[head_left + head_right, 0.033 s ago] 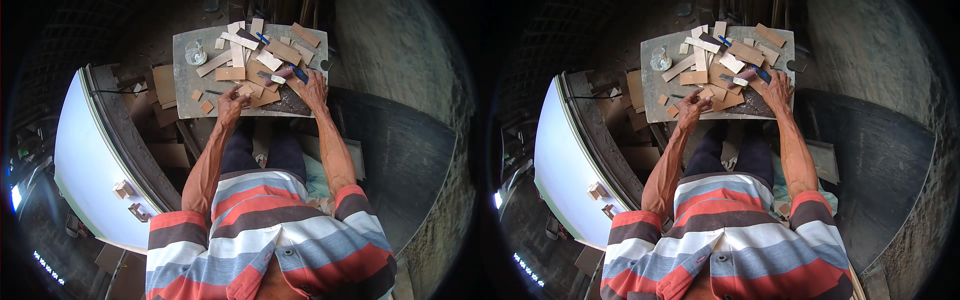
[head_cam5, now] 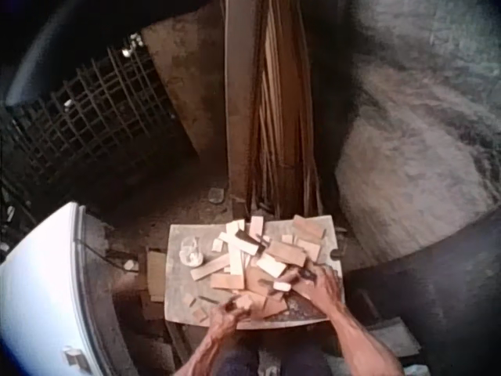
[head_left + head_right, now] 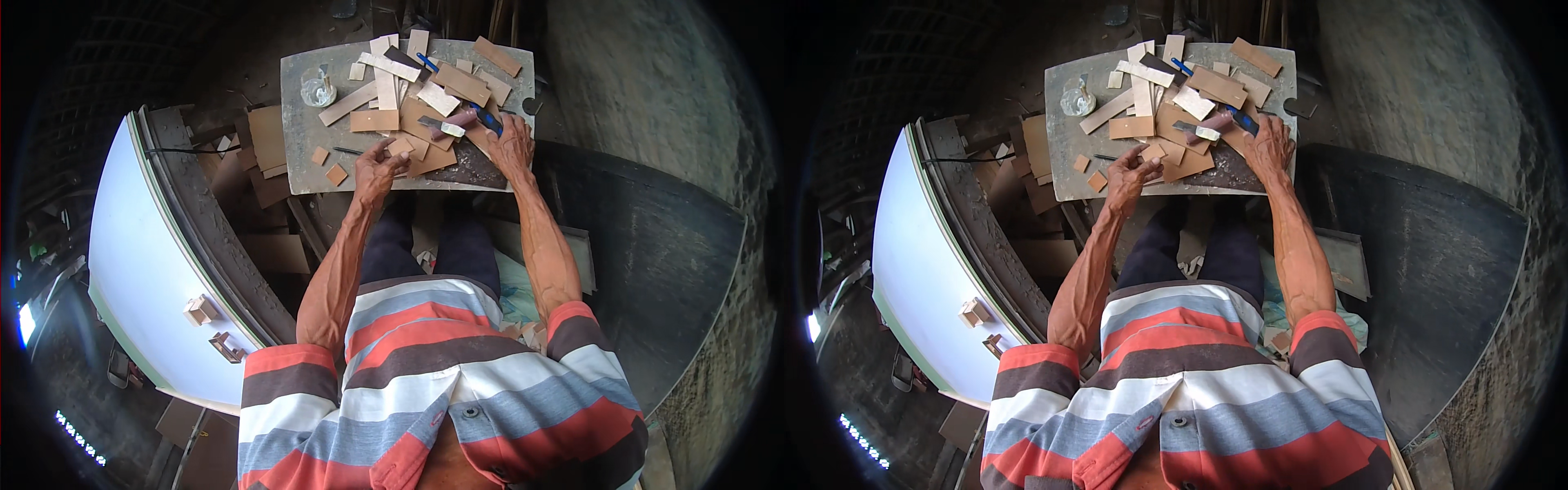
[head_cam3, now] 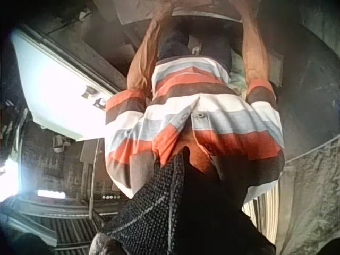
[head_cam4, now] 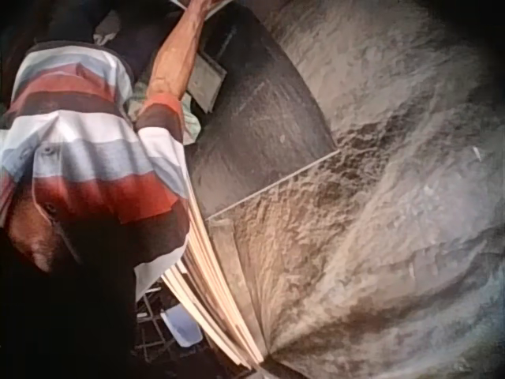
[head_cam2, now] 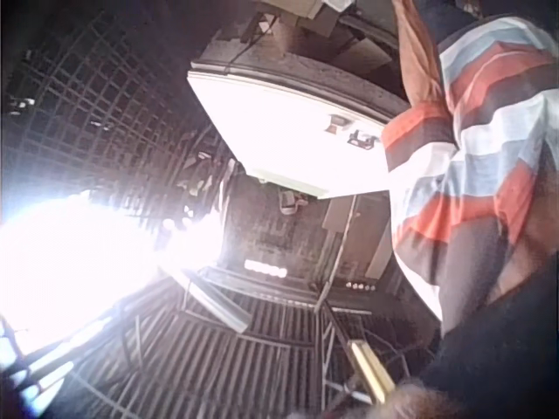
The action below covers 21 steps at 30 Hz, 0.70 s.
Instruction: The person handles small rectangular wooden pieces on a cluttered workbench, picking them up, inspecting them, and placing them back down. They use a blue utility knife to score or cut a piece of wood on the table. The person continues to sort and handle the wooden pieces throughout the clip.
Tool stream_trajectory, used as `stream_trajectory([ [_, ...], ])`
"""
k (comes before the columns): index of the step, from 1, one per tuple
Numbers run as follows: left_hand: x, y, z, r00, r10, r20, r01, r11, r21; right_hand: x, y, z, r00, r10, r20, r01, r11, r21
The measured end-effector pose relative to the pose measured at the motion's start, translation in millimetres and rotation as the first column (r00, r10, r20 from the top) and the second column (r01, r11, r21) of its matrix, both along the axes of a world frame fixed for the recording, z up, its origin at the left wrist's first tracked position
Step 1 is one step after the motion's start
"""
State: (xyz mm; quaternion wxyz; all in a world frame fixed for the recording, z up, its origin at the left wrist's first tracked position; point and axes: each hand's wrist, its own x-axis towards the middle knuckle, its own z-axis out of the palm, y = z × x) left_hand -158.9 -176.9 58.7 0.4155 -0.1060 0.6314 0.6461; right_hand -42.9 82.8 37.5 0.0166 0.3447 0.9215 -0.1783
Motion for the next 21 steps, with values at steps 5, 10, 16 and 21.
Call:
stream_trajectory([
  [5,-1,7,-6,1.0,-0.014,-0.015,0.013,1.0,-0.022,2,7,2,0.996,0.085,0.017,-0.086,0.996,0.032],
  [10,-1,9,-9,0.999,-0.027,-0.045,0.023,0.996,-0.081,6,13,11,0.985,0.169,-0.024,-0.17,0.985,-0.041],
  [16,-3,4,-15,0.999,-0.005,-0.039,0.0,0.991,-0.137,6,9,27,0.987,0.157,-0.03,-0.16,0.97,-0.181],
  [21,-8,-5,-24,1.0,-0.006,0.001,0.006,0.996,-0.09,2,-2,47,0.986,-0.148,0.083,0.152,0.553,-0.819],
])
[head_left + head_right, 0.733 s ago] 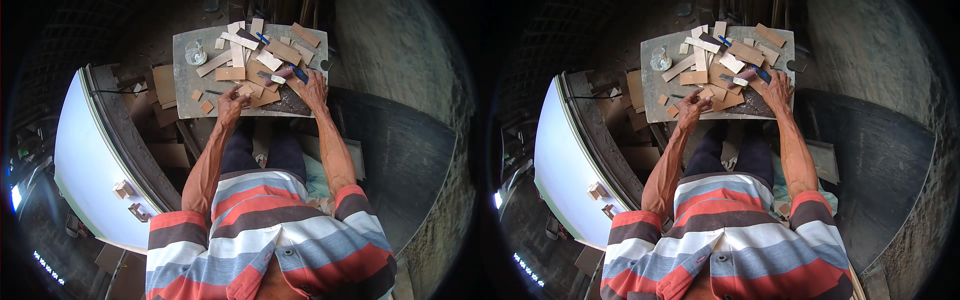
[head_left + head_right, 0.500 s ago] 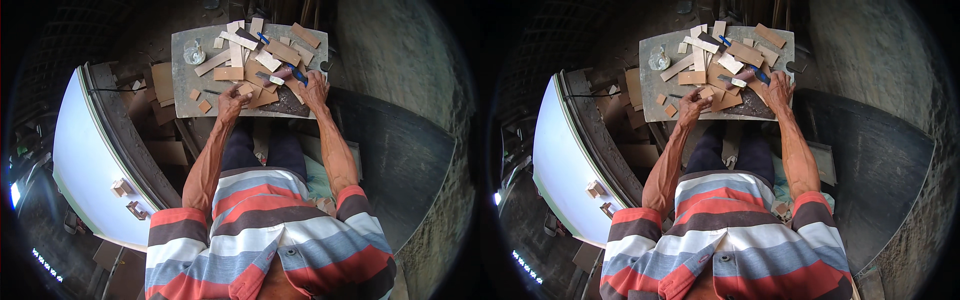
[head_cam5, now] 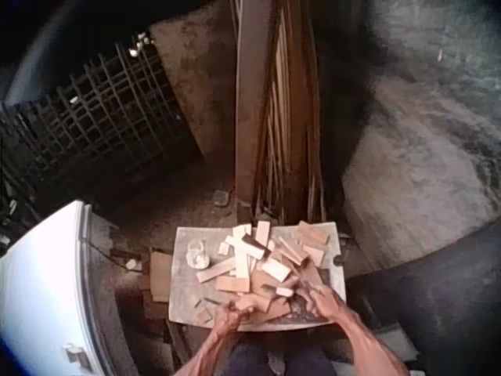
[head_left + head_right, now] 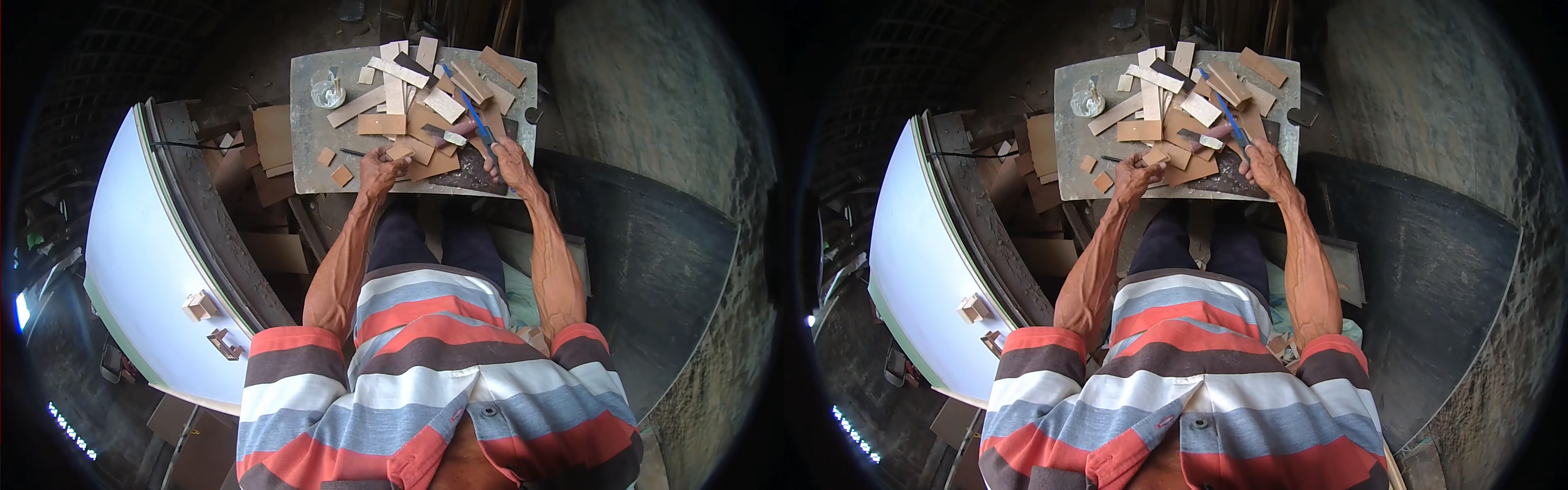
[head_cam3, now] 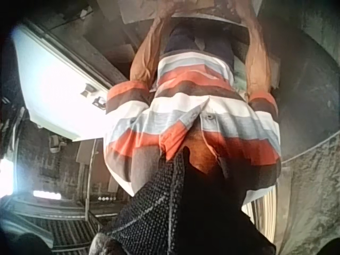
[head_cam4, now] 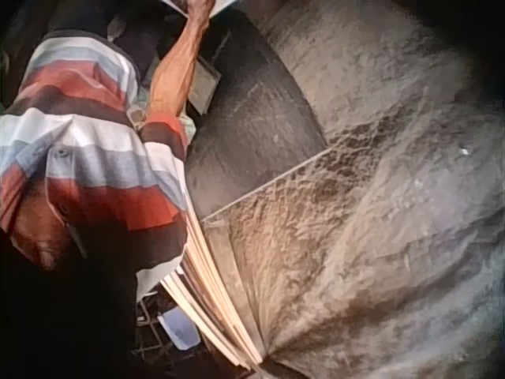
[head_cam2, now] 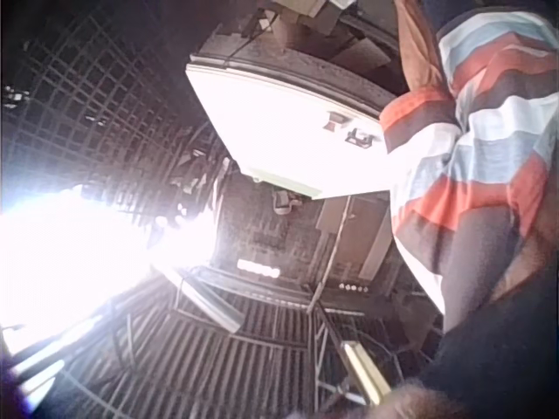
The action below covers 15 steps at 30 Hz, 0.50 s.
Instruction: The person handles small rectangular wooden pieces on a cluttered workbench, picking them up, inspecting them, and placing them back down. They use a blue utility knife to score or cut a piece of wood on the table. The person continues to sort and handle the wooden pieces throughout the clip.
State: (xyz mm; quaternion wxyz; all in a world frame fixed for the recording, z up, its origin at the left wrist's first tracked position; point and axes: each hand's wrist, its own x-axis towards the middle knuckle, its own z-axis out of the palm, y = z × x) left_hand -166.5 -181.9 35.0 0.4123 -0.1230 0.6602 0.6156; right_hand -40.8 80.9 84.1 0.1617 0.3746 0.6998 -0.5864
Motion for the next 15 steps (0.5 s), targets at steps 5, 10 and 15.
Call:
stream_trajectory([
  [5,-3,-7,-3,0.998,-0.006,0.056,0.004,0.999,0.034,16,-23,26,0.988,-0.137,-0.065,0.117,0.962,-0.248],
  [10,-2,-6,9,0.993,-0.105,-0.05,0.107,0.994,0.032,39,-73,7,0.981,-0.038,-0.19,0.075,0.979,0.191],
  [15,11,-6,31,0.985,-0.169,-0.042,0.174,0.951,0.254,3,-126,3,0.97,-0.219,-0.105,0.225,0.973,0.057],
])
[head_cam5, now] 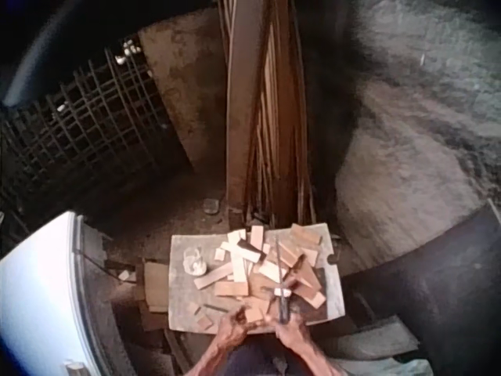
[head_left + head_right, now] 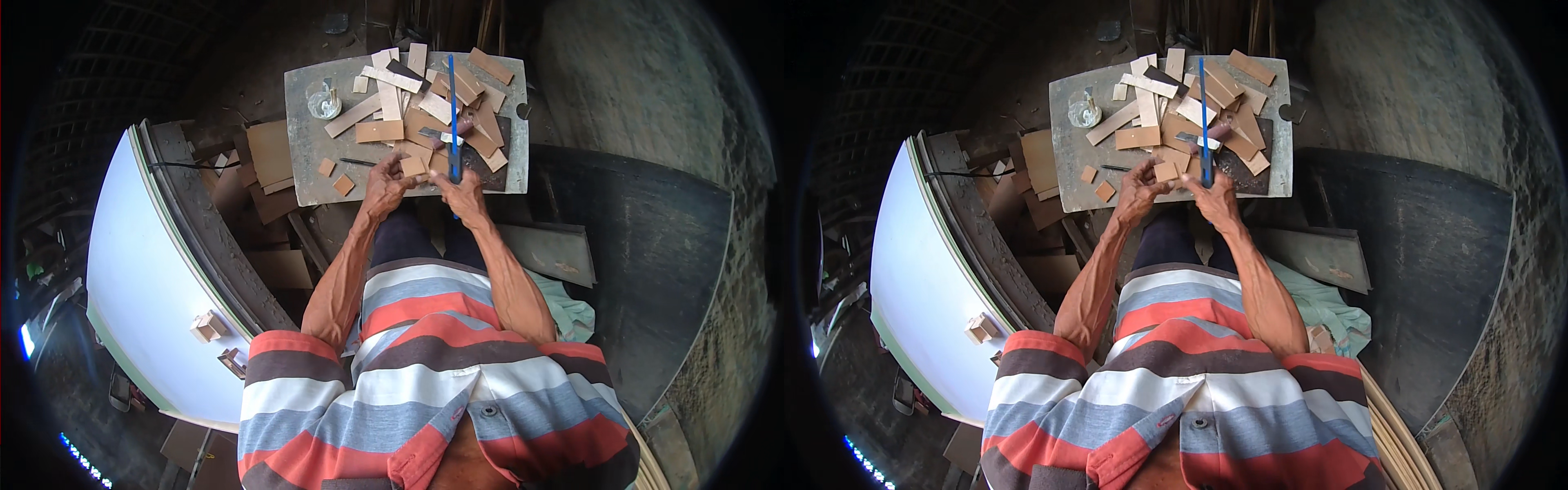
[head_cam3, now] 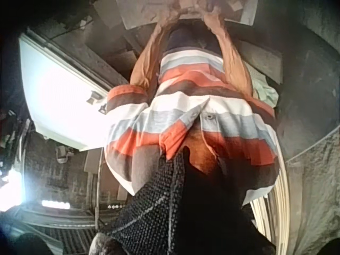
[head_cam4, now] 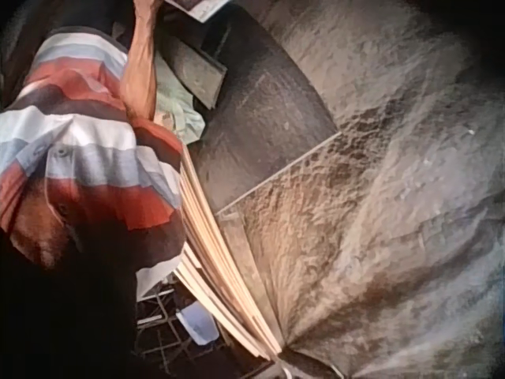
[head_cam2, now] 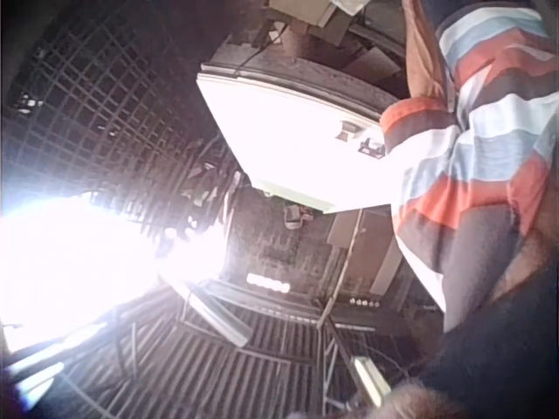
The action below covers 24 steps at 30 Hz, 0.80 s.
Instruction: The person handles small rectangular wooden pieces on a cluttered workbench, picking them up, inspecting them, and placing them back down. They use a blue utility knife to score or cut a piece of wood on the table. The person continues to sort and handle the wooden pieces throughout the clip.
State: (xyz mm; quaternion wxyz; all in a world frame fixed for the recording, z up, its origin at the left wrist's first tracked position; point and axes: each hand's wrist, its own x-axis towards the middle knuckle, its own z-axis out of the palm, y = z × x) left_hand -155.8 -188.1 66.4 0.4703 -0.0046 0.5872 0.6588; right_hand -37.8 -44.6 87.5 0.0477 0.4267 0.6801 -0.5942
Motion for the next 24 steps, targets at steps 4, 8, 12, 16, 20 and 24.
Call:
stream_trajectory([
  [4,1,-4,1,0.994,-0.083,-0.077,0.078,0.995,-0.062,-15,-12,6,0.985,-0.162,-0.064,0.149,0.974,-0.169],
  [8,0,-8,-7,0.979,-0.145,-0.145,0.107,0.964,-0.245,-10,-7,-10,0.99,-0.125,-0.064,0.127,0.992,0.019],
  [12,0,-12,-20,0.993,0.09,-0.078,-0.09,0.996,-0.001,-1,2,-23,0.983,-0.177,-0.04,0.181,0.979,0.099],
  [16,-10,-28,-42,0.584,-0.325,-0.744,-0.087,0.886,-0.455,20,15,-23,0.973,-0.215,-0.079,0.227,0.949,0.219],
  [20,-12,-28,-39,0.501,-0.469,-0.728,-0.163,0.775,-0.611,50,32,-31,0.947,-0.315,-0.061,0.32,0.914,0.251],
  [24,-2,-17,-20,0.364,-0.477,-0.8,-0.292,0.758,-0.584,70,47,-26,0.925,-0.379,-0.036,0.372,0.882,0.29],
])
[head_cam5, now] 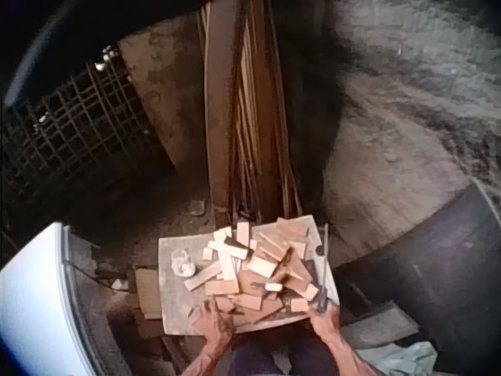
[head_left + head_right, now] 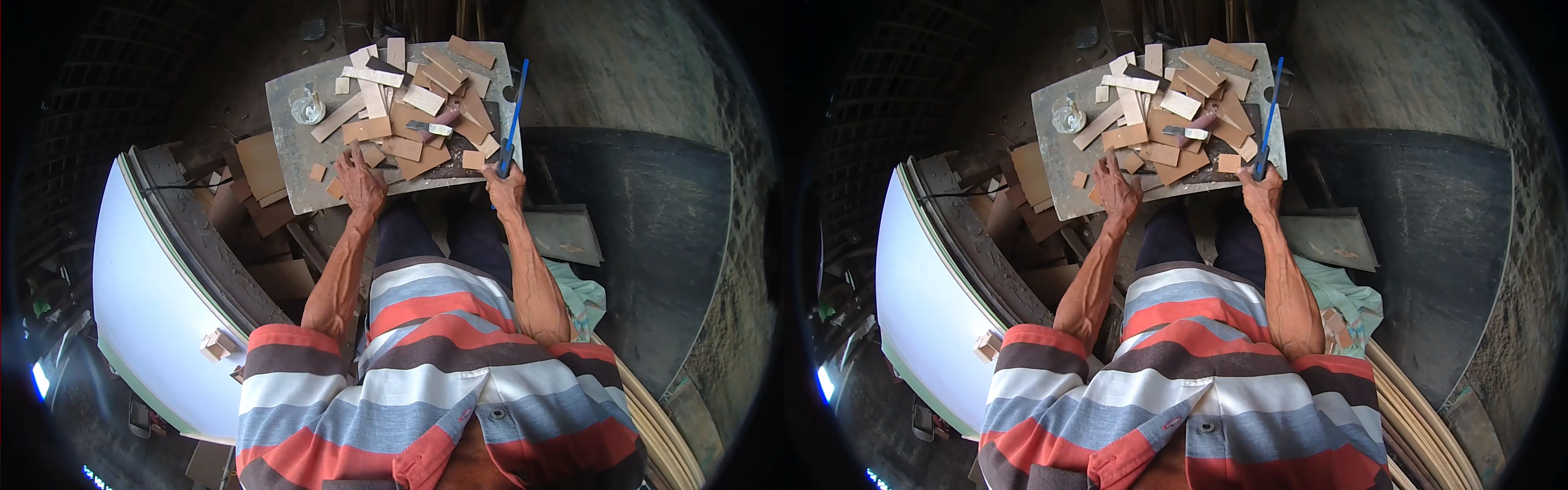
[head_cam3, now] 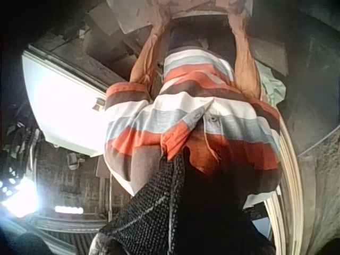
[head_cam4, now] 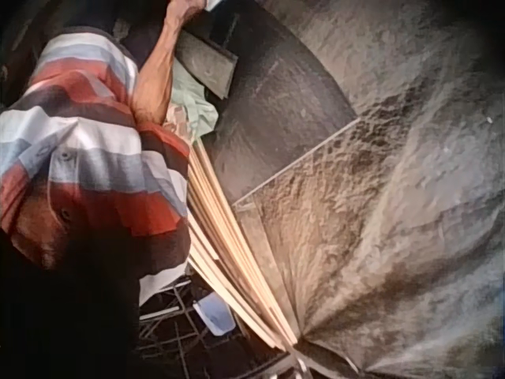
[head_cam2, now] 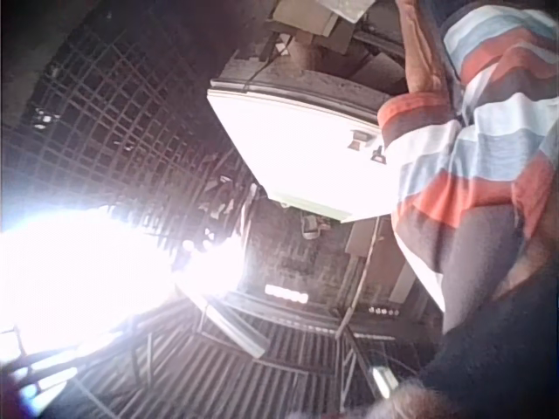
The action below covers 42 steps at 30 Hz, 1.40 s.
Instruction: The person handles small rectangular wooden pieces on a cluttered workbench, picking them up, inspecting them, and placing them back down. They use a blue utility knife to score or cut a piece of wood on the table. The person continues to sort and handle the wooden pieces throughout the clip.
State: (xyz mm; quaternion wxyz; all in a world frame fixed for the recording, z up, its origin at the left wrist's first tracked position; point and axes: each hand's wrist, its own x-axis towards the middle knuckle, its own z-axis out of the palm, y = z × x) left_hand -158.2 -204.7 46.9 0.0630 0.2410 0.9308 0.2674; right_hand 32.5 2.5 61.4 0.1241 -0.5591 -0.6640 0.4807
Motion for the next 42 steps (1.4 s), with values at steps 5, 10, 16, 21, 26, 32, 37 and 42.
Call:
stream_trajectory([
  [5,34,57,35,0.929,-0.356,0.102,0.32,0.911,0.259,11,18,9,1.0,-0.011,0.019,0.011,1.0,-0.013],
  [10,69,137,39,0.729,-0.682,0.055,0.635,0.705,0.317,30,39,14,1.0,0.026,0.017,-0.025,0.998,-0.057],
  [16,96,187,18,0.593,-0.802,0.077,0.735,0.577,0.356,62,70,6,1.0,0.024,-0.011,-0.025,0.997,-0.079],
  [21,117,211,-4,0.674,-0.739,-0.007,0.724,0.659,0.204,92,91,6,0.999,-0.04,0.009,0.041,0.984,-0.176],
  [26,129,229,-42,0.724,-0.683,-0.093,0.688,0.724,0.044,126,87,44,0.991,0.084,0.101,-0.037,0.914,-0.405],
  [32,138,236,-52,0.745,-0.638,-0.194,0.654,0.756,0.027,158,61,50,0.915,0.366,0.17,-0.348,0.929,-0.125],
  [37,138,235,-56,0.755,-0.632,-0.175,0.635,0.771,-0.044,162,49,42,0.899,0.407,0.164,-0.388,0.912,-0.136],
  [42,137,234,-59,0.755,-0.636,-0.159,0.639,0.768,-0.041,160,41,43,0.892,0.391,0.228,-0.403,0.915,0.008],
])
